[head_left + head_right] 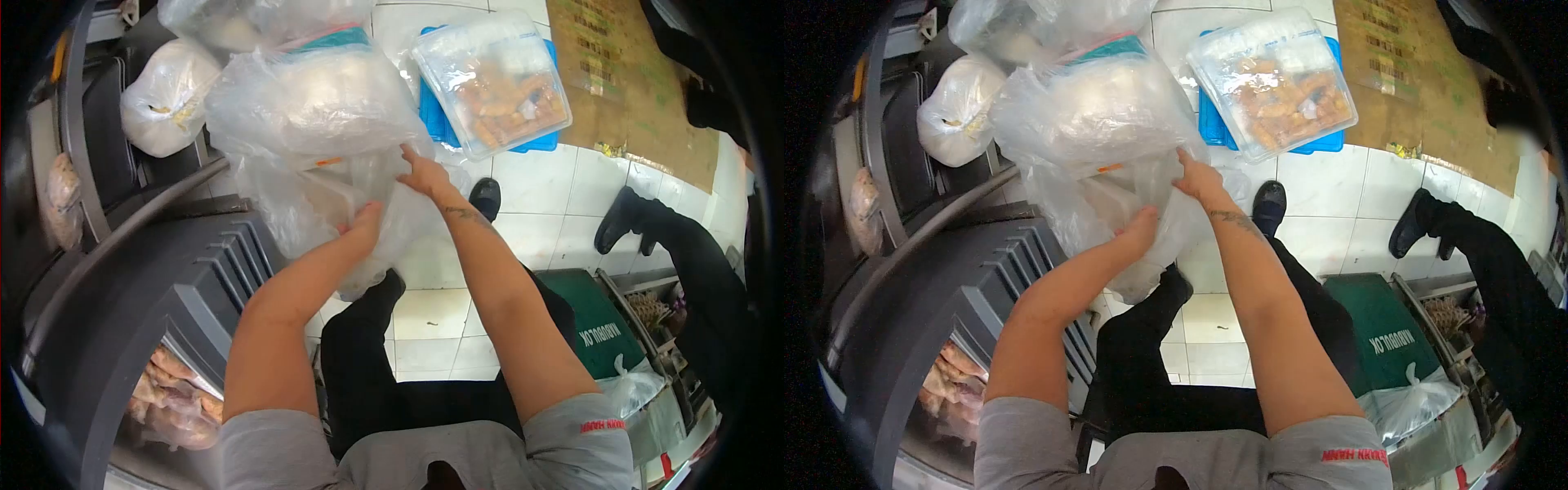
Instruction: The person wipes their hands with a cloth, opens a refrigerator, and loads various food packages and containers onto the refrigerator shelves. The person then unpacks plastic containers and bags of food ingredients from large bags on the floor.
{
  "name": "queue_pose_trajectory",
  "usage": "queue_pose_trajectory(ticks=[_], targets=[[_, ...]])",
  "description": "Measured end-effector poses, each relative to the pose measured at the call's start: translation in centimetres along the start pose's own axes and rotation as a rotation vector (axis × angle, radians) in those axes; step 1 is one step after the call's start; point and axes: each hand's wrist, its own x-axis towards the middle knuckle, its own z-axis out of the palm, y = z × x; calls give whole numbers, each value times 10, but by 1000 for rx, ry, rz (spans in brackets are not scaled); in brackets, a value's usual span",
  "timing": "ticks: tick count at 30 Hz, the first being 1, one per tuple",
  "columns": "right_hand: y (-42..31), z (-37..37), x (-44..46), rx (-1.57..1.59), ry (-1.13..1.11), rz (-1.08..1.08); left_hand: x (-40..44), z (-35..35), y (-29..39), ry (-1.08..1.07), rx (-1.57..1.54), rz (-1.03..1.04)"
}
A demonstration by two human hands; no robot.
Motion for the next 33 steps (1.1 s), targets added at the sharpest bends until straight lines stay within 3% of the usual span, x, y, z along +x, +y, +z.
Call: queue_pose_trajectory(ticks=[2, 5, 8, 11, 14, 20, 23, 27, 29, 31, 33], targets=[[-13, -7, -30, -285, -90, -35, -19, 14, 5, 52, -96, -9], [-6, -10, -47, -507, -250, 76, -61, 27, 16, 268, -764, -387], [17, -12, -62, -286, -131, 38, -153, 12, -9, 514, -932, -486], [25, -34, -73, 223, 114, -84, -211, -15, -16, 658, -1030, -701], [21, -75, -85, 265, 76, -1, -263, -52, -33, 808, -1064, -915], [-5, -145, -88, -425, -67, 113, -325, -65, -50, 896, -897, -951], [53, -109, -80, -594, 103, 31, -378, -59, -57, 751, -959, -1087], [58, -97, -98, -28, 281, -154, -432, -61, -63, 922, -1085, -1309], [37, -117, -104, 243, 437, -158, -450, -55, -72, 921, -1451, -1349], [36, -140, -119, 528, 520, 55, -454, -57, -84, 1017, -1827, -1331], [40, -166, -148, 673, 694, 251, -436, -44, -92, 1159, -2305, -1177]])
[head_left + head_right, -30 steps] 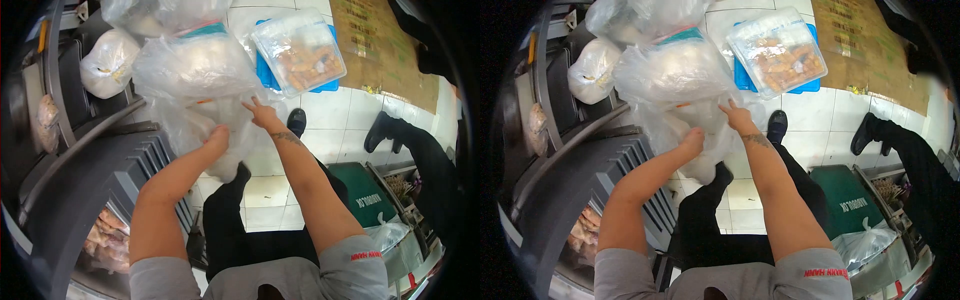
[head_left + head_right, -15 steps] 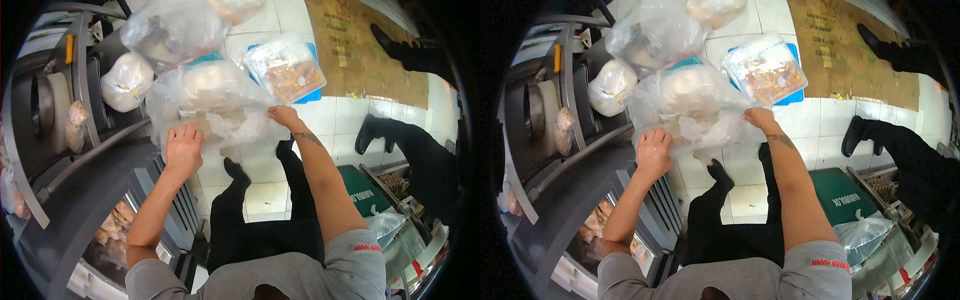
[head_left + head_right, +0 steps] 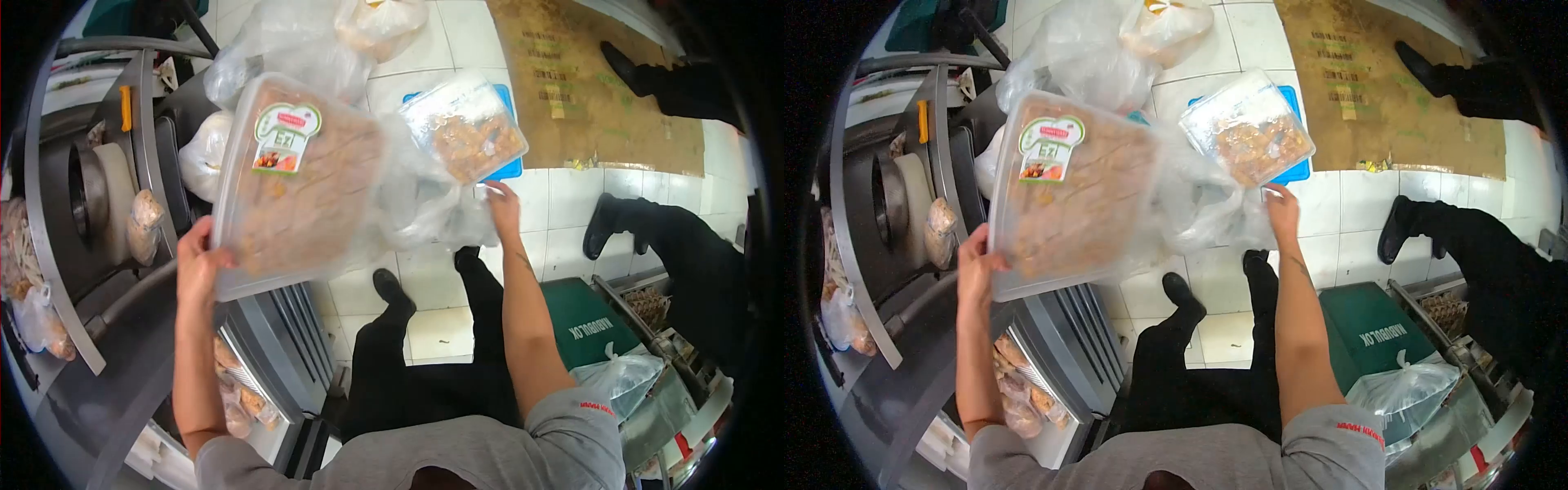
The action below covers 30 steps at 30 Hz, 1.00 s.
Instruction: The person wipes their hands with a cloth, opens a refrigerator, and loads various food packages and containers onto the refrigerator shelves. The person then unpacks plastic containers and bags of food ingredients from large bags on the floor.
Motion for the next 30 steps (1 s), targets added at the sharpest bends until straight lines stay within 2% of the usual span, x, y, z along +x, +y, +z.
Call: queue_pose_trajectory(ticks=[1, 2, 3, 4, 5, 6, 8, 10, 12, 14, 15, 17, 19, 20, 22, 24, 25, 26, 27, 28, 30], targets=[[-18, -21, -9, 115, 106, 82, 9, 16, -5, -9, -117, 15], [-6, -37, -10, 257, 213, 87, 23, 36, -17, -19, -233, -22], [-11, -53, -13, 215, 369, 146, 46, 52, -44, -131, -338, -43], [4, -68, -10, 354, 491, 114, 62, 87, -56, -132, -435, -36], [-12, -77, -17, 444, 609, 158, 85, 123, -76, -197, -531, 34], [-18, -82, -21, 507, 675, 118, 98, 165, -75, -169, -549, -5], [-14, -84, -19, 759, 638, 133, 143, 248, -102, -305, -702, 61], [-16, -73, -18, 705, 559, 80, 164, 315, -96, -344, -829, -46], [-3, -60, -12, 620, 488, 48, 193, 374, -118, -336, -863, -144], [5, -51, -2, 504, 410, 22, 224, 410, -168, -231, -226, 67], [-12, -42, -4, 570, 381, 48, 231, 420, -181, -172, 93, 172], [-8, -40, -1, 656, 270, 89, 204, 395, -195, 50, -164, 189], [-11, -34, 8, 722, 207, 103, 170, 327, -197, -185, 76, 131], [-13, -29, 10, 735, 204, 106, 158, 299, -203, -334, -179, -273], [-16, -20, 10, 739, 195, 111, 159, 258, -242, -192, 243, -352], [-20, -9, 15, 724, 173, 96, 195, 217, -294, 102, 518, 143], [-23, -5, 17, 714, 176, 90, 205, 189, -242, -11, 516, -116], [-25, -3, 17, 698, 178, 91, 234, 168, -247, -4, 567, 30], [-25, -2, 15, 676, 174, 95, 239, 153, -219, 154, 506, 270], [-25, -2, 14, 652, 177, 101, 246, 139, -191, 219, 319, 578], [-28, 2, 18, 626, 186, 96, 286, 118, -179, 243, 327, 631]])
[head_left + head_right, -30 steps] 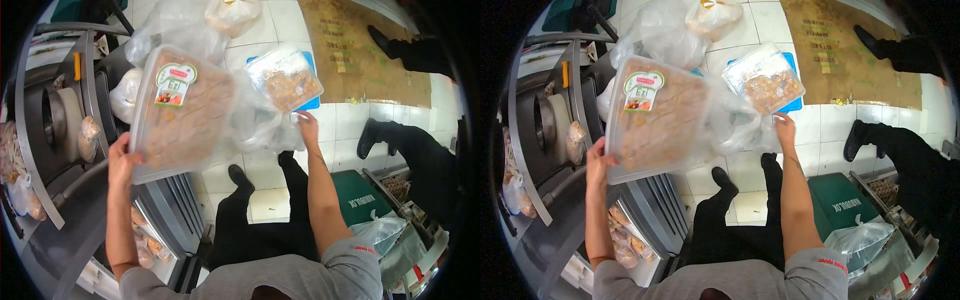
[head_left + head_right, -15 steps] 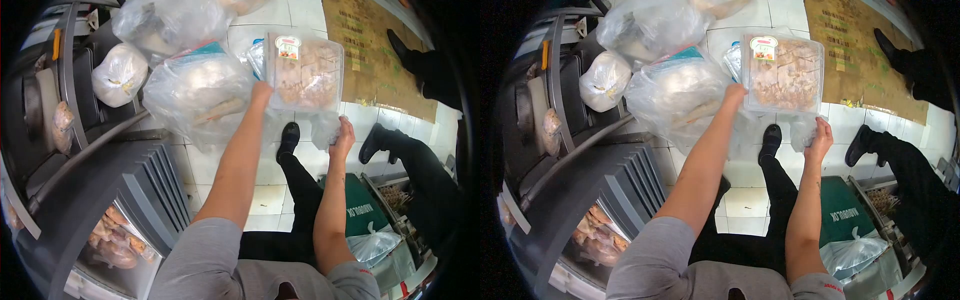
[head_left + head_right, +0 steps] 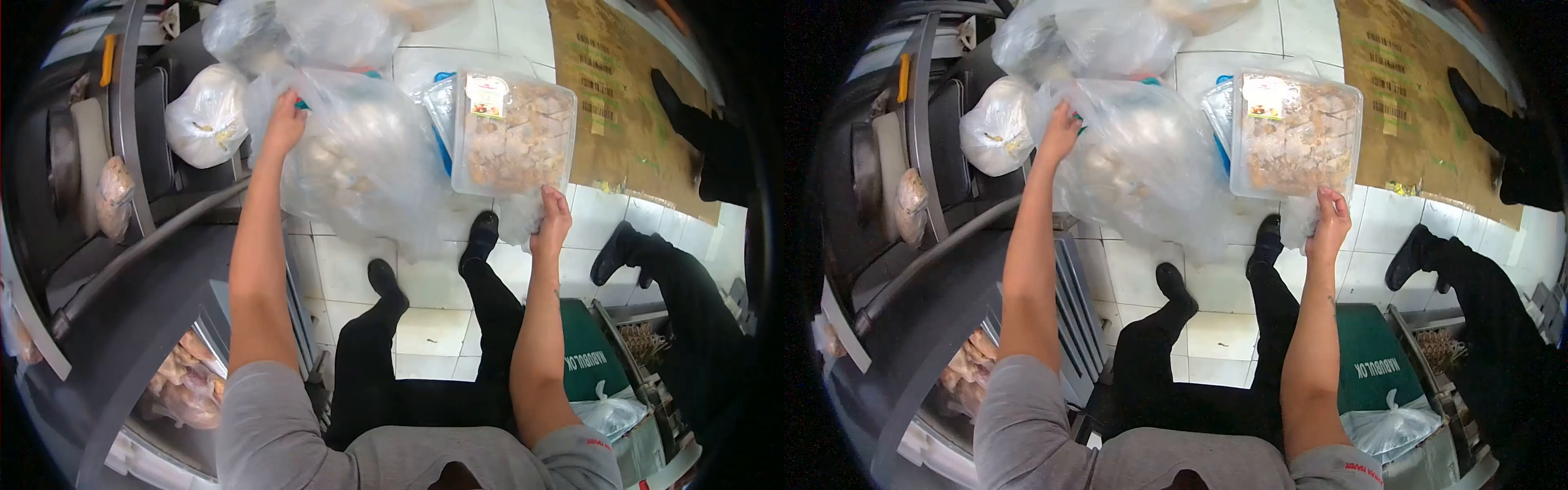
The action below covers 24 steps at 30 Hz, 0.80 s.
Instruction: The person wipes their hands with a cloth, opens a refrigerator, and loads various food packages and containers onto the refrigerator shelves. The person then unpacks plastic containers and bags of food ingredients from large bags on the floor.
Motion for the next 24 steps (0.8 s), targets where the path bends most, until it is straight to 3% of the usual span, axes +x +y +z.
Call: queue_pose_trajectory(ticks=[3, 6, 9, 12, 14, 16, 20, 24], targets=[[0, 6, 2, 28, -4, 4, 30, -9, 12, -517, 168, -334], [4, 11, 8, 3, 13, -49, -12, 26, 30, -532, 670, -239], [3, 15, 11, 1, 7, -41, -40, 39, 16, -324, 499, -412], [-1, 17, 10, -50, -6, -16, -47, 34, 4, -485, 414, -453], [4, 15, 14, -20, -26, -7, -33, 32, -21, -759, 373, -559], [3, 12, 16, -34, -21, -19, -41, 48, -32, -795, 317, -526], [11, 8, 20, -106, -18, -53, -127, 88, -4, -416, 222, -282], [21, 1, 30, -108, -25, -104, -169, 99, 53, -413, 497, -545]])
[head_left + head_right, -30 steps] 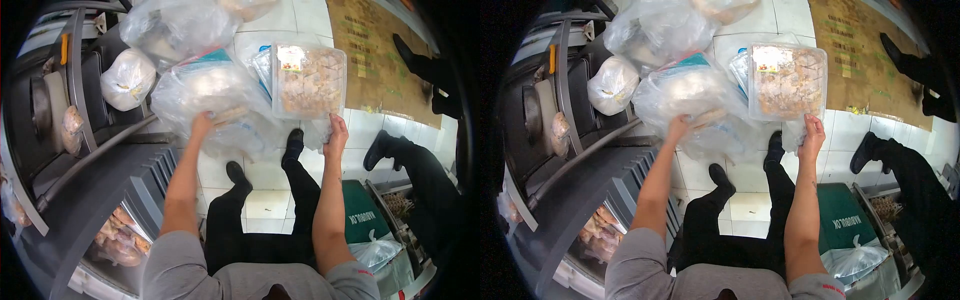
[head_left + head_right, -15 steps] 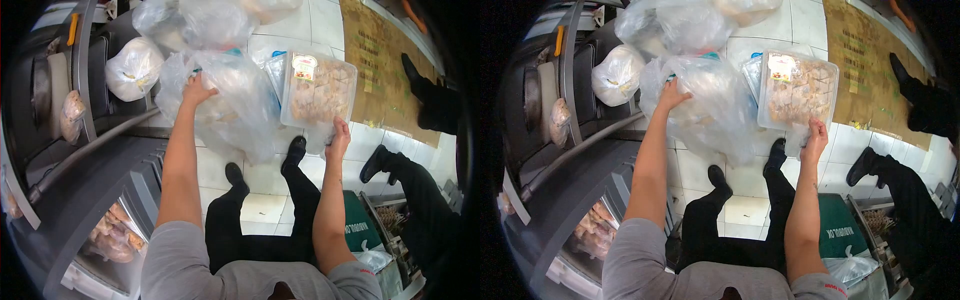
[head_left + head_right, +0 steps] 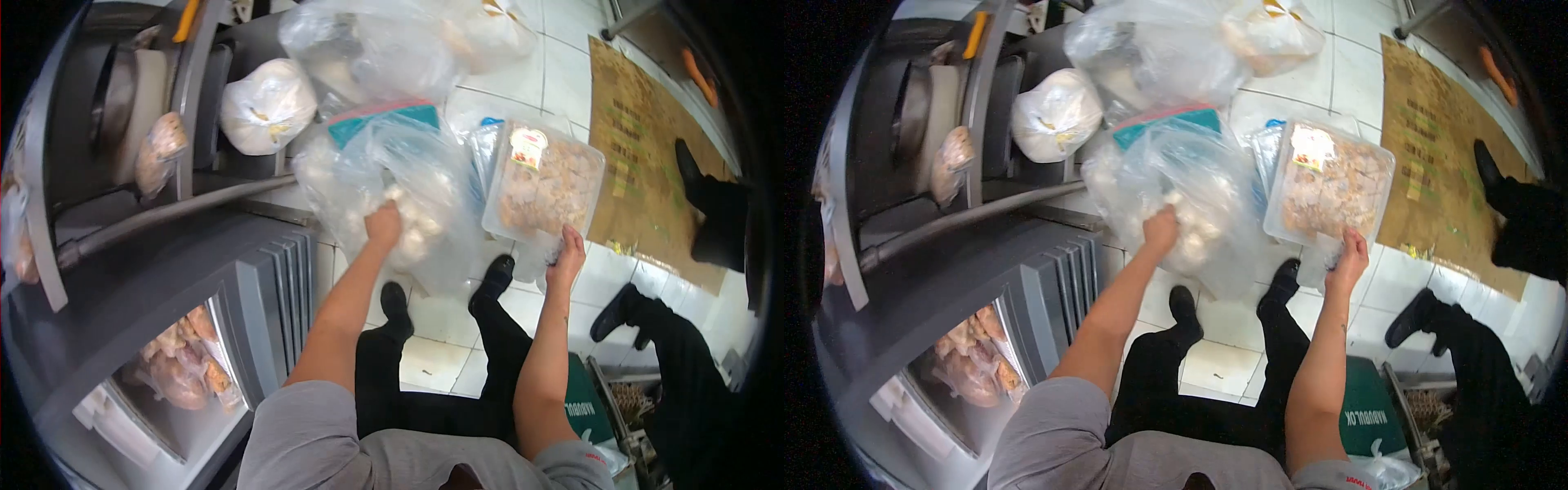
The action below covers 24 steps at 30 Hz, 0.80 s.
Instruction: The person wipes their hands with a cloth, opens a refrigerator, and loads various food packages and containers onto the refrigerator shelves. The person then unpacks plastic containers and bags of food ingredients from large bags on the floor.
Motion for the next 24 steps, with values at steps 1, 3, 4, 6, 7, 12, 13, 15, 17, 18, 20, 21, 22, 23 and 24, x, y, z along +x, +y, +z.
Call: queue_pose_trajectory(ticks=[1, 3, 4, 6, 7, 12, 13, 15, 17, 18, 20, 21, 22, 23, 24], targets=[[-2, 1, -1, 13, 22, 21, -10, -14, 8, -28, 49, 26], [1, 3, -1, 72, -1, 20, -26, -40, 22, -115, 116, 96], [3, 1, 0, 99, -8, 19, -32, -46, 27, -174, 131, 140], [5, -5, 0, 52, 7, -27, -49, -44, 32, -215, 41, 183], [2, -9, -3, 16, 27, -66, -63, -48, 34, -218, -75, 165], [-33, -56, -21, -21, 228, -157, -96, -50, 17, -168, -234, 432], [-40, -73, -27, 23, 261, -127, -102, -51, 13, -146, -247, 577], [-55, -118, -32, -76, 328, -160, -130, -90, 25, -331, -528, 446], [-79, -163, -38, -114, 452, -181, -181, -167, 55, -576, -1057, -5], [-93, -183, -39, -69, 471, -208, -201, -195, 62, -611, -1320, -167], [-141, -207, -48, -84, 592, -182, -231, -244, 62, -626, -1550, -242], [-161, -215, -49, 37, 595, -180, -248, -269, 61, -641, -1668, -279], [-183, -219, -49, 70, 615, -200, -265, -295, 59, -610, -1732, -263], [-199, -225, -44, 68, 599, -237, -284, -320, 55, -578, -1796, -247], [-215, -224, -37, 70, 584, -269, -303, -347, 51, -544, -1854, -230]])
